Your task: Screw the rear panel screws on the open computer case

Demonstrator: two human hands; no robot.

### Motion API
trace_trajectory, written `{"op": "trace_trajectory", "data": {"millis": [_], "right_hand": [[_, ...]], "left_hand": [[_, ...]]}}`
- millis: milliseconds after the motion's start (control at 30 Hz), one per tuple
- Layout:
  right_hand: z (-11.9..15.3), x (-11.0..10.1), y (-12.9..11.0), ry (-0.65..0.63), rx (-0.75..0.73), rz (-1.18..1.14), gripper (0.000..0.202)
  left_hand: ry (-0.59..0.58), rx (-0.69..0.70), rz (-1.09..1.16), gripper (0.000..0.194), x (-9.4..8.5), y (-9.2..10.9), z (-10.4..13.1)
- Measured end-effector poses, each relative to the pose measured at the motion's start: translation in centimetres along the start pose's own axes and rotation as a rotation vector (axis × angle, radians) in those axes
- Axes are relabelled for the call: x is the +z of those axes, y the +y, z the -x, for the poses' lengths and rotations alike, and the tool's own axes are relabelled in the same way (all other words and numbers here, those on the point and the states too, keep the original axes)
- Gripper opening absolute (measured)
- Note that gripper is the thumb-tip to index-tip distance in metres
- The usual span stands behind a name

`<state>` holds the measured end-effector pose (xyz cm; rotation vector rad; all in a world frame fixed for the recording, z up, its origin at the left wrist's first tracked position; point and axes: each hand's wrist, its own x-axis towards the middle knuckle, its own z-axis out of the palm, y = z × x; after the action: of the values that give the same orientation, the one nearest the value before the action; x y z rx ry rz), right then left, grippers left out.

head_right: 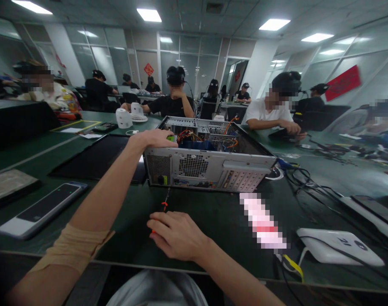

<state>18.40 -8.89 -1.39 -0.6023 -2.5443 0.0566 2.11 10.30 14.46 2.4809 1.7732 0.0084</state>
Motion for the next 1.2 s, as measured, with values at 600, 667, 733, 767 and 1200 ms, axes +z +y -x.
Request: {"op": "trace_trajectory", "data": {"millis": [600,667,733,767,1200], "right_hand": [[0.01,0.35,0.51,0.121,-0.038,0.089,0.031],[-0.02,0.39,0.43,0.130,-0.064,0.124,0.028],[0.03,0.44,0.33,0.125,-0.069,0.139,0.028],[0.08,0.46,0.28,0.115,-0.056,0.134,0.029],[0.27,0.47,0.13,0.069,0.018,0.084,0.026]], "left_hand": [[0.017,-0.022,-0.021,0.089,0.11,0.18,0.18],[0.020,-0.016,-0.018,0.089,0.13,0.16,0.11],[0.017,-0.018,-0.019,0.089,0.15,0.09,0.01],[0.015,-0.020,-0.019,0.089,0.16,0.06,-0.02],[0.013,-0.055,-0.008,0.089,-0.06,0.42,0.64]]}}
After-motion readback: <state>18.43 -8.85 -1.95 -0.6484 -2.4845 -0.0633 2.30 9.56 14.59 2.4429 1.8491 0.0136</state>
